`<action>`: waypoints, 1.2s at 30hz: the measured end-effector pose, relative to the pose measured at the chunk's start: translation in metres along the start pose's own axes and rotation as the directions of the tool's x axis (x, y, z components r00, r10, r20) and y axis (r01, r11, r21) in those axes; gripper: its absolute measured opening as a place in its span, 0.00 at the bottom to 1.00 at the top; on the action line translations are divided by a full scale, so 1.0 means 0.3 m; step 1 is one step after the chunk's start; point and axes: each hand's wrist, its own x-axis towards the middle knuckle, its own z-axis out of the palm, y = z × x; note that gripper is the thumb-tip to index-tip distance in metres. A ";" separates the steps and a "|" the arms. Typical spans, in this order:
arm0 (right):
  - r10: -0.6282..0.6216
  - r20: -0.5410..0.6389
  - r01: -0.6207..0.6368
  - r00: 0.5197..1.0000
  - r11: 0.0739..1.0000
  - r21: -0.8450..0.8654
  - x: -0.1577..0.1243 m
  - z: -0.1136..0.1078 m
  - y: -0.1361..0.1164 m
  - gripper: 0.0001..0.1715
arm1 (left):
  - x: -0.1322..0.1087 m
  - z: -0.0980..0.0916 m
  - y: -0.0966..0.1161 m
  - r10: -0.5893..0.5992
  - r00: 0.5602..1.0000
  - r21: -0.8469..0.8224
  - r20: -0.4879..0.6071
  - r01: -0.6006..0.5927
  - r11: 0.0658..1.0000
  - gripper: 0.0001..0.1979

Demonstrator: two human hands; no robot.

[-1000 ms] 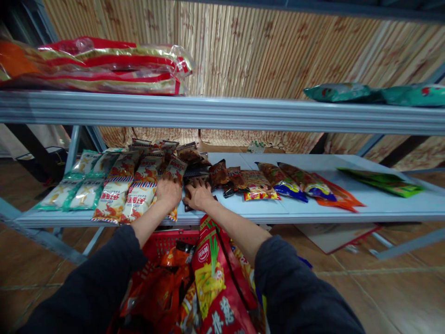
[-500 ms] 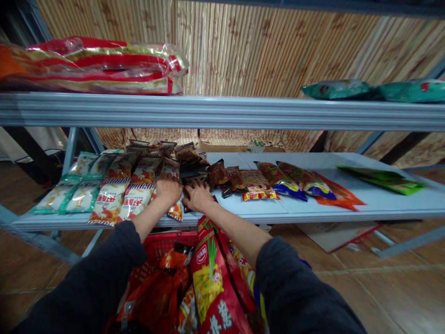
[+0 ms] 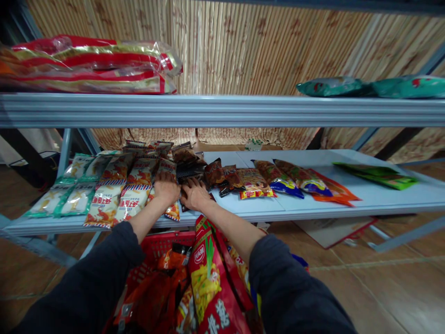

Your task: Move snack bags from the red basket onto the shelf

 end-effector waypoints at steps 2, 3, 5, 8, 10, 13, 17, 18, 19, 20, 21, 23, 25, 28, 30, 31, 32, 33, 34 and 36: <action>-0.001 -0.003 0.001 1.000 1.000 0.008 0.003 0.001 0.003 0.28 | 0.000 -0.002 0.001 0.001 1.000 0.024 0.027 -0.002 1.000 0.23; -0.004 -0.003 0.004 1.000 1.000 0.013 0.004 0.000 0.006 0.28 | 0.001 -0.003 0.001 0.005 0.999 0.030 0.033 -0.006 1.000 0.23; -0.018 0.001 0.018 1.000 1.000 0.023 0.006 -0.006 0.010 0.28 | 0.002 -0.005 0.000 0.007 0.999 0.024 0.031 -0.008 1.000 0.23; -0.042 0.011 0.042 0.999 0.999 0.032 0.003 -0.016 0.013 0.30 | -0.005 -0.013 0.000 0.043 0.999 -0.029 -0.032 -0.044 0.999 0.24; 0.016 -0.001 -0.016 1.000 1.000 0.020 -0.006 -0.019 0.011 0.31 | -0.023 -0.025 0.000 0.093 0.990 -0.066 -0.109 -0.100 0.993 0.24; 0.173 0.001 -0.173 0.985 0.985 -0.002 -0.024 -0.017 0.007 0.31 | -0.069 -0.049 -0.002 0.150 0.972 -0.097 -0.181 -0.170 0.981 0.22; 0.177 0.092 -0.175 0.980 0.984 -0.028 -0.038 -0.022 0.002 0.33 | -0.138 -0.071 -0.009 0.192 0.966 -0.124 -0.175 -0.215 0.969 0.22; 0.174 0.110 -0.171 0.979 0.985 -0.036 -0.039 -0.026 0.001 0.34 | -0.151 -0.072 -0.011 0.203 0.965 -0.128 -0.169 -0.225 0.966 0.23; 0.173 0.125 -0.169 0.977 0.985 -0.042 -0.038 -0.033 -0.001 0.34 | -0.164 -0.071 -0.011 0.216 0.963 -0.130 -0.162 -0.238 0.962 0.23; 0.167 0.130 -0.163 0.977 0.986 -0.044 -0.037 -0.040 -0.001 0.34 | -0.174 -0.069 -0.011 0.232 0.961 -0.129 -0.152 -0.252 0.959 0.23; 0.155 0.121 -0.151 0.980 0.988 -0.045 -0.035 -0.048 0.000 0.32 | -0.184 -0.066 -0.008 0.249 0.958 -0.126 -0.139 -0.267 0.956 0.24; 0.135 0.057 -0.131 0.989 0.989 -0.060 -0.030 -0.064 0.015 0.29 | -0.199 -0.061 0.002 0.278 0.954 -0.119 -0.110 -0.291 0.949 0.24; 0.150 -0.031 -0.152 0.988 0.982 -0.111 -0.021 -0.080 0.050 0.26 | -0.208 -0.057 0.021 0.296 0.950 -0.126 -0.096 -0.307 0.943 0.25; 0.217 -0.082 -0.230 0.973 0.949 -0.214 -0.006 -0.099 0.139 0.25 | -0.199 -0.061 0.065 0.306 0.947 -0.165 -0.097 -0.319 0.933 0.26; 0.267 -0.044 -0.270 0.963 0.933 -0.237 -0.001 -0.105 0.203 0.25 | -0.172 -0.071 0.099 0.297 0.952 -0.202 -0.080 -0.307 0.930 0.27; 0.293 -0.020 -0.290 0.956 0.929 -0.230 -0.001 -0.106 0.229 0.25 | -0.153 -0.079 0.117 0.286 0.956 -0.225 -0.057 -0.292 0.930 0.27; 0.313 0.003 -0.305 0.950 0.927 -0.218 -0.003 -0.105 0.250 0.25 | -0.131 -0.086 0.135 0.272 0.962 -0.252 -0.020 -0.268 0.930 0.28; 0.324 0.020 -0.313 0.946 0.927 -0.206 -0.008 -0.104 0.264 0.25 | -0.109 -0.093 0.153 0.259 0.966 -0.278 0.028 -0.241 0.930 0.29; 0.328 0.030 -0.315 0.944 0.928 -0.201 -0.015 -0.102 0.273 0.26 | -0.088 -0.099 0.169 0.245 0.966 -0.300 0.087 -0.209 0.931 0.30; 0.317 0.025 -0.305 0.948 0.929 -0.209 -0.034 -0.099 0.278 0.26 | -0.054 -0.104 0.198 0.222 0.951 -0.314 0.216 -0.148 0.938 0.33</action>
